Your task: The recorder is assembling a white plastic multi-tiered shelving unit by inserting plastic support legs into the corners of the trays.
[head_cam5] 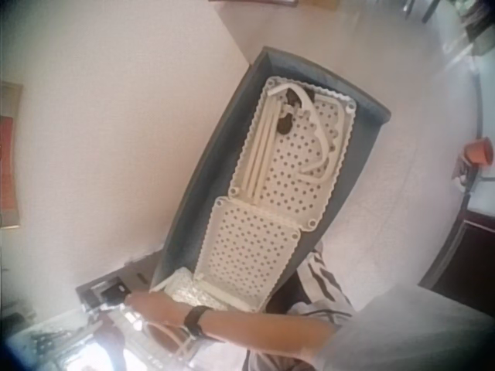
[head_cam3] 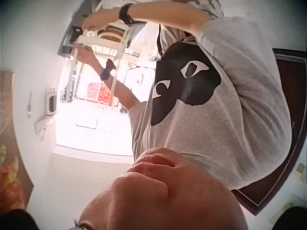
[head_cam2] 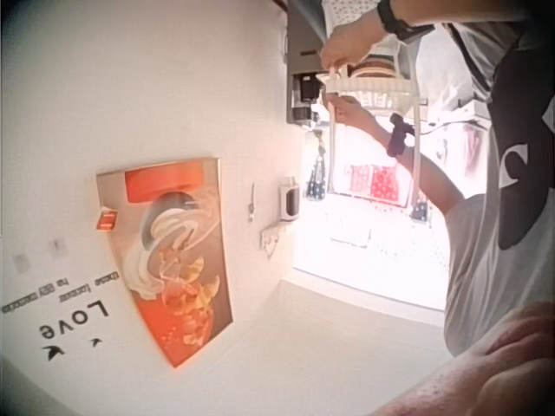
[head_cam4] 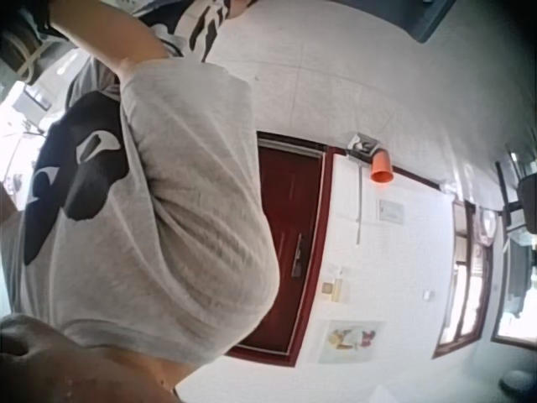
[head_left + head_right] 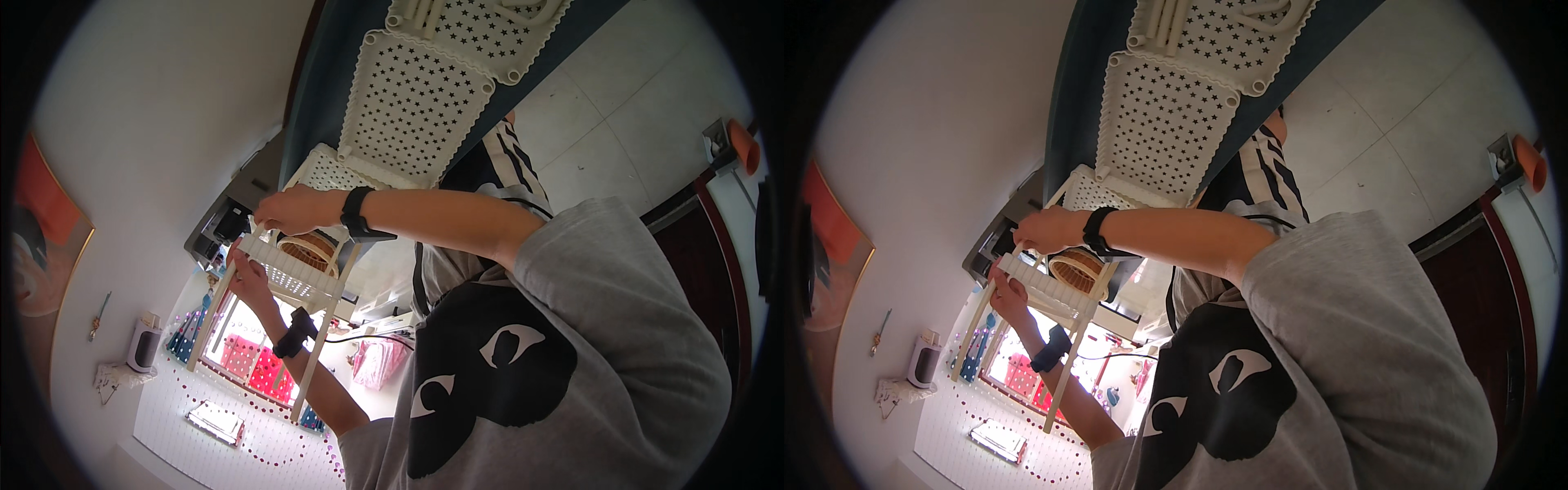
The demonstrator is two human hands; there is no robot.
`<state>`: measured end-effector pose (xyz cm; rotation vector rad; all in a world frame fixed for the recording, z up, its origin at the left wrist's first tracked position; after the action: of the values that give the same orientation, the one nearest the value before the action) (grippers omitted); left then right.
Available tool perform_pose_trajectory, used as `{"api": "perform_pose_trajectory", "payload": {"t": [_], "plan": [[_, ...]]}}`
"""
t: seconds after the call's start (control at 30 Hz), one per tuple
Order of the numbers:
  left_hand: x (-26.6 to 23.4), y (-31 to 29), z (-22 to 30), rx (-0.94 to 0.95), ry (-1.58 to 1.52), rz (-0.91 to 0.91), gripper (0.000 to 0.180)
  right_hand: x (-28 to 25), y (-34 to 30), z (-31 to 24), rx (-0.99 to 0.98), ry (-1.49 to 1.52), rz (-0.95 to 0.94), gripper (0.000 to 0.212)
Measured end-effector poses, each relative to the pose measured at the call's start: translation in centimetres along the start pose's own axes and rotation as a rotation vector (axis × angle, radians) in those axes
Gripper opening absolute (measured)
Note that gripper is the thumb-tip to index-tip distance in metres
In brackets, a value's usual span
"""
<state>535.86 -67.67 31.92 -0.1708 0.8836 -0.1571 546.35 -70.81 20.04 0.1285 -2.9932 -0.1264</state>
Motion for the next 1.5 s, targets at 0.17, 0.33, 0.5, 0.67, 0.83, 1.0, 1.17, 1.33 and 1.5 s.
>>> {"api": "perform_pose_trajectory", "payload": {"t": [0.17, 0.33, 0.5, 0.67, 0.83, 1.0, 1.17, 1.33, 1.5], "plan": [[0.8, -0.3, -0.1, 0.012, 0.050, -0.078, 0.030, -0.3, -0.9, -0.3, -0.060, -0.028, 0.053, 0.022], [1.5, -1.3, 0.3, 0.002, 0.058, -0.140, 0.033, -0.3, -1.1, -0.2, -0.023, 0.007, 0.038, 0.023], [2.0, -1.4, 0.4, 0.010, 0.031, -0.115, 0.034, -0.8, -1.4, -0.8, -0.076, -0.053, 0.060, 0.023], [1.6, -1.5, -0.1, 0.027, -0.038, -0.139, 0.033, -1.0, -1.5, -1.6, -0.139, -0.149, 0.082, 0.022], [2.6, -1.8, 0.4, -0.063, 0.048, -0.249, 0.033, -1.2, -1.8, -1.7, -0.199, -0.264, 0.084, 0.027], [2.1, -1.6, 0.1, -0.011, 0.170, -0.258, 0.030, -0.9, -1.8, -2.1, -0.150, -0.233, 0.031, 0.018], [1.9, -1.1, -0.7, 0.036, 0.210, -0.264, 0.029, -0.5, -1.8, -1.8, -0.151, -0.237, 0.007, 0.021], [2.1, -1.4, -0.7, -0.051, 0.225, -0.307, 0.029, -0.6, -2.0, -1.4, -0.149, -0.227, 0.077, 0.030], [2.2, -1.8, 0.0, -0.047, 0.230, -0.313, 0.030, -0.7, -1.5, -1.3, -0.066, -0.175, 0.023, 0.023]]}}
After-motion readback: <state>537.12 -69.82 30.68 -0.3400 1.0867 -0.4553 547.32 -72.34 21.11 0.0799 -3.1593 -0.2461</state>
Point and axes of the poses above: each hand's wrist, its own y-axis towards the middle knuckle, its own x-axis out of the palm, z = x × y, the point moved 10 cm from there along y, towards the middle knuckle, and after that the axes turned 5 degrees about -y, right-handed, at the moved point
